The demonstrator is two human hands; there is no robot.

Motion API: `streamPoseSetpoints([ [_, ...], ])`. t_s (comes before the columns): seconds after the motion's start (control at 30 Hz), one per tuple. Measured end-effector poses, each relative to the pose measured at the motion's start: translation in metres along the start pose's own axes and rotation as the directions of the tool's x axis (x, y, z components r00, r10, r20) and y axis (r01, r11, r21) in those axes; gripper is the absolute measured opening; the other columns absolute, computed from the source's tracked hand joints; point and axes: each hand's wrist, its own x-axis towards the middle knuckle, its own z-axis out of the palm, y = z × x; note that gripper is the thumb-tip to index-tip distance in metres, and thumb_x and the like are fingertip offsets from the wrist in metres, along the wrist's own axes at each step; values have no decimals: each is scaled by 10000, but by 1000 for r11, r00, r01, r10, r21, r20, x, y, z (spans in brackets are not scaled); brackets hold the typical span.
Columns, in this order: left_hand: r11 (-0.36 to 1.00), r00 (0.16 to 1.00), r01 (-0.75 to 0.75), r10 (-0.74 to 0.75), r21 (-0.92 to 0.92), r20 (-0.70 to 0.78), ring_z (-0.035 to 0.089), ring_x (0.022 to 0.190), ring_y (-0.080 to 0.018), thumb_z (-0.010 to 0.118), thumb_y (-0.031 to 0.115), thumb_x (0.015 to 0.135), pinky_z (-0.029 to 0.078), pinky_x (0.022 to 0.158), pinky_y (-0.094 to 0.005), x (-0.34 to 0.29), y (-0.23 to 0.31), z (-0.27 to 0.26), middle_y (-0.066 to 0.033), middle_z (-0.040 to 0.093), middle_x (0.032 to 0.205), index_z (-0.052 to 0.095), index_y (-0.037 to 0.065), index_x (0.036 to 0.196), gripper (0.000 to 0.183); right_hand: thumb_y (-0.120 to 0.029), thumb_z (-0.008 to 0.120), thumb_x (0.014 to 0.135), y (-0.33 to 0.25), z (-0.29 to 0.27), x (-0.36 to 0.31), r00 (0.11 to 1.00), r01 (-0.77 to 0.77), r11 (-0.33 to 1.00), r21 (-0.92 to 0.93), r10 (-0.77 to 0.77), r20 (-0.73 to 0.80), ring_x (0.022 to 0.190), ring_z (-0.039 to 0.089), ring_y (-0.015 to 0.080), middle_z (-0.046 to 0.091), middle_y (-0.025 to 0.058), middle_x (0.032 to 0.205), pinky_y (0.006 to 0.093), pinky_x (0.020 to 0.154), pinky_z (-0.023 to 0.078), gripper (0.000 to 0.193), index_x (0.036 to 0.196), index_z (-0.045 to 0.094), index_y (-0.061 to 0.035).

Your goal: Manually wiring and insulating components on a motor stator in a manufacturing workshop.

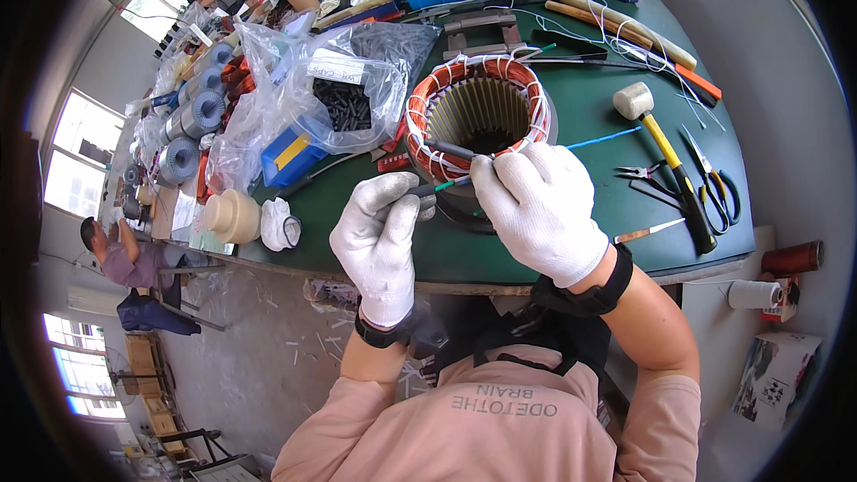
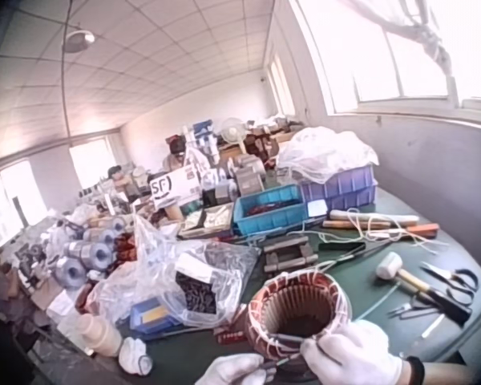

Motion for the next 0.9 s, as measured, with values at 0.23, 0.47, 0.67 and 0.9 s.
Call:
streamPoseSetpoints([
  [0.23, 869, 949, -311, 265, 386, 170, 659, 782, -145, 677, -67, 822, 536, 701, -254, 11, -4, 5, -95, 670, 895, 672, -19, 976, 162, -66, 682, 581, 2, 1, -1, 1000, -6, 1000, 13, 6, 12, 649, 552, 190, 518, 37, 762, 327, 533, 425, 338, 914, 669, -14],
  [0.47, 912, 972, -192, 126, 362, 199, 687, 730, -183, 710, 2, 828, 532, 672, -263, 24, -5, 22, -124, 692, 851, 649, -13, 1003, 186, -37, 698, 633, 5, 5, -2, 998, -69, 992, 106, 70, -4, 684, 571, 236, 565, 68, 801, 348, 598, 455, 330, 960, 654, -20],
  [0.67, 981, 965, -119, 79, 150, 250, 571, 661, -48, 711, 278, 890, 477, 625, -197, 26, -17, 2, -68, 666, 802, 569, -20, 1133, 410, 16, 676, 703, 3, -10, -4, 979, -198, 954, 223, 182, 89, 771, 584, 309, 609, 111, 865, 401, 697, 470, 384, 1076, 589, -19],
  [0.9, 629, 980, -61, 184, 775, -72, 683, 768, -285, 597, 156, 906, 516, 724, -360, 159, -98, -98, -166, 694, 842, 662, -7, 949, 180, -9, 730, 639, -9, -24, -31, 972, -233, 940, 250, 216, 91, 866, 600, 335, 612, 139, 975, 416, 780, 487, 449, 1065, 590, -18],
])
